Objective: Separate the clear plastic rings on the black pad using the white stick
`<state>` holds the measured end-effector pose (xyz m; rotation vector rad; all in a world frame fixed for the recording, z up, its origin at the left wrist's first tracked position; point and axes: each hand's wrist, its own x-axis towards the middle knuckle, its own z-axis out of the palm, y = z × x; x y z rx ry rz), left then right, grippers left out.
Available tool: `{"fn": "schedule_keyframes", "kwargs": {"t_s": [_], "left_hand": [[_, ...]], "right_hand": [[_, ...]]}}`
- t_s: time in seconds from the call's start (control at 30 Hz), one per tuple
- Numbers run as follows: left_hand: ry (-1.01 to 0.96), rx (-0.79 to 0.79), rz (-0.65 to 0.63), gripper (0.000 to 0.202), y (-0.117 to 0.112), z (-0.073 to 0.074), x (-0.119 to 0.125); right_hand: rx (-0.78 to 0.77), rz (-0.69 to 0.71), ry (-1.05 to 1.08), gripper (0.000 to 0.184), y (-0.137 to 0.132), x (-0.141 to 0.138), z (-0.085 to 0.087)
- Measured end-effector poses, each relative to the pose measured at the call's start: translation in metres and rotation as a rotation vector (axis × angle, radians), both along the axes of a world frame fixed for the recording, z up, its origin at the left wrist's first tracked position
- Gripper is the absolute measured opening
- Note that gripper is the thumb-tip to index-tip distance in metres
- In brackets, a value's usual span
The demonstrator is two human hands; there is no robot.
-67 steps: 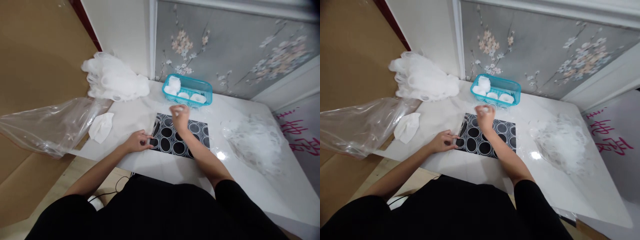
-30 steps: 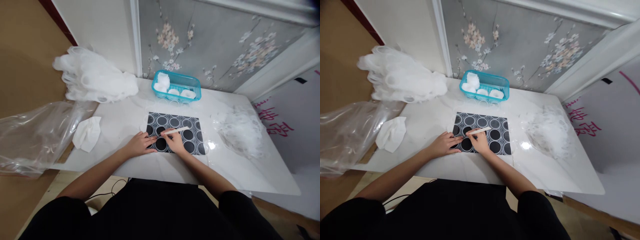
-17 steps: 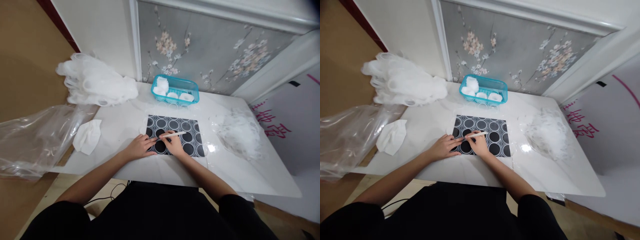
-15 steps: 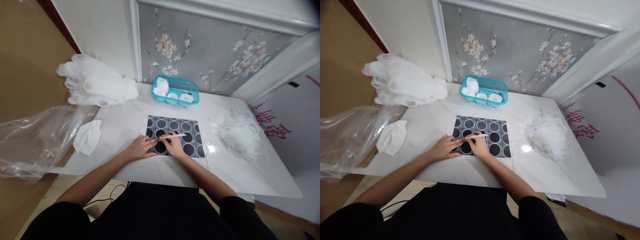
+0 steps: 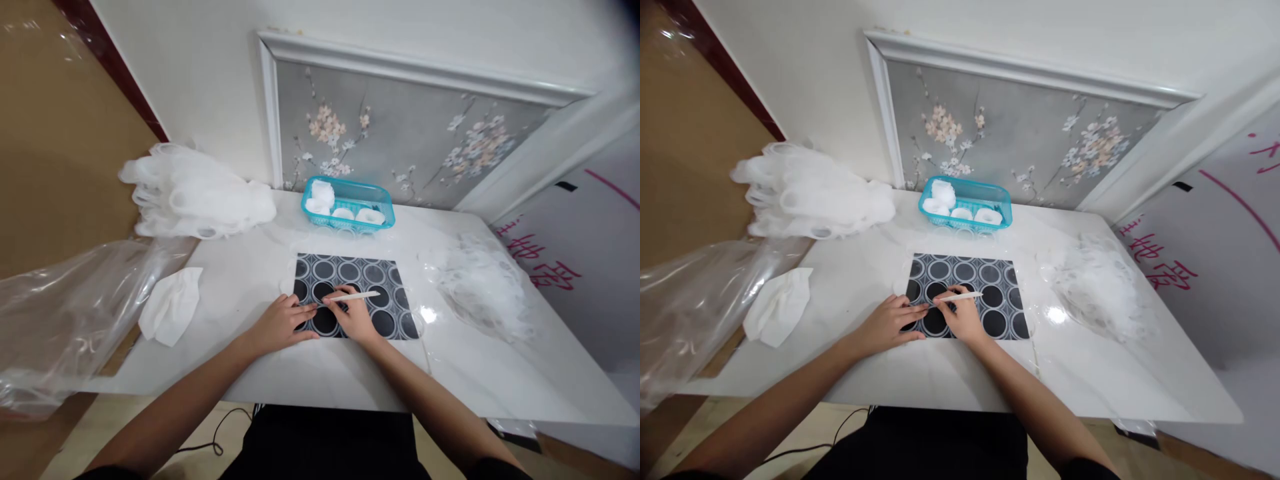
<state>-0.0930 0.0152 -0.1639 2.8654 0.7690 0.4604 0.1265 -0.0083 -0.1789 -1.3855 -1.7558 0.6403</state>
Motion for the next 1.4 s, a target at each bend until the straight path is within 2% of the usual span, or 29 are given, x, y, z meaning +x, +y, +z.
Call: {"fn": "schedule_keyframes", "kwargs": {"t_s": [0.33,0.57,0.73,0.93,1.4], "left_hand": [[-0.012,-0.023,0.020,0.052,-0.0005,-0.0033,0.0013],[0.001,-0.055,0.037,0.050,0.0002,0.0005,0.0011],[-0.019,-0.073,0.041,0.048,-0.0012,0.0046,0.0010],[-0.046,-0.029,0.022,0.047,0.0009,0.0038,-0.0003],[-0.043,0.012,0.031,0.041,0.0026,0.0015,0.0018]], "right_hand": [[0.050,0.004,0.089,0.016,0.0017,0.0005,-0.0037],[0.071,-0.007,0.038,0.017,0.0052,-0.0010,-0.0039],[0.081,0.008,0.091,0.022,0.0056,-0.0003,-0.0005],[0.053,0.034,0.084,0.019,0.0053,-0.0025,0.0020],[0.020,-0.053,0.099,0.025,0.0036,-0.0043,0.0039]]}}
